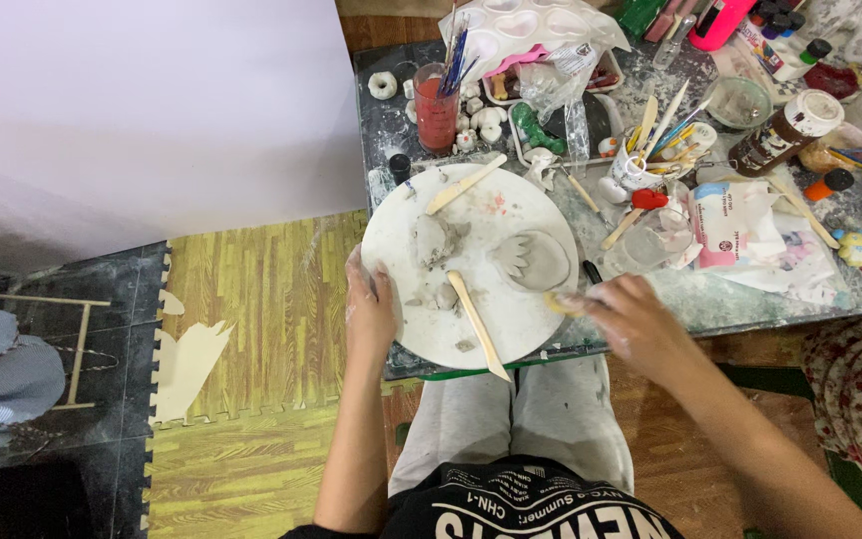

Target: The person shapes a lump of gray clay on a rotating turntable using wooden sculpting tools. They repeatedly carve and smooth the surface, occasionally rotating the turntable and adding small pieces of clay to refine the form.

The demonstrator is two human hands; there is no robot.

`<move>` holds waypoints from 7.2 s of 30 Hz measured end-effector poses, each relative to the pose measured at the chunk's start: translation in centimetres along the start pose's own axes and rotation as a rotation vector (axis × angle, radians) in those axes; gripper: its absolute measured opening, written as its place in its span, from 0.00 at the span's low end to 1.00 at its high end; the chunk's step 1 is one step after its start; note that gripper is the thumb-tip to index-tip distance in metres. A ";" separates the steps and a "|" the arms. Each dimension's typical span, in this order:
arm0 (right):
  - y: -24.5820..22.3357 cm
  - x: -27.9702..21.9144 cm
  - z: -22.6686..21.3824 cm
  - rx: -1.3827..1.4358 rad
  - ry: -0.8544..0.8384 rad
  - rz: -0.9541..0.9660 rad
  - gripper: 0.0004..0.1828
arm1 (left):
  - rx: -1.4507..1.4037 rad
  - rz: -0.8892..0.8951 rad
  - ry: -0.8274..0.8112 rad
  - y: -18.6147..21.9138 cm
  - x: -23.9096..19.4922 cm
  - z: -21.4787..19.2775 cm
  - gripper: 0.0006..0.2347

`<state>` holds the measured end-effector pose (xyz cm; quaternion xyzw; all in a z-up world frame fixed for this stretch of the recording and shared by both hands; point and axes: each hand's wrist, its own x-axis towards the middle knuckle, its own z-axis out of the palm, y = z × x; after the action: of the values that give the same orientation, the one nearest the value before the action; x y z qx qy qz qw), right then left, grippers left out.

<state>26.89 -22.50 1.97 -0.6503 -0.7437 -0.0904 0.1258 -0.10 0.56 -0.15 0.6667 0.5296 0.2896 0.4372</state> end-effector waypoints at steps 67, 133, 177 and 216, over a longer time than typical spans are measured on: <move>0.9 -1.4 -2.4 0.372 0.281 0.102 0.29 | 0.084 0.258 -0.266 -1.8 10.2 -0.2 0.20; -9.0 3.9 2.5 0.659 0.361 0.348 0.63 | 0.127 0.611 -0.181 2.9 -10.7 0.9 0.28; 7.4 15.9 0.0 1.116 0.495 0.335 0.20 | 0.110 0.488 -0.298 5.1 -4.8 1.3 0.24; 1.9 5.2 4.3 1.527 0.285 0.787 0.15 | 0.007 0.423 -0.243 4.2 -5.5 1.9 0.28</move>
<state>27.84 -16.07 -0.59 -0.5804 -0.2991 0.4026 0.6416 1.90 -5.45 3.18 0.7942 0.3229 0.2905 0.4250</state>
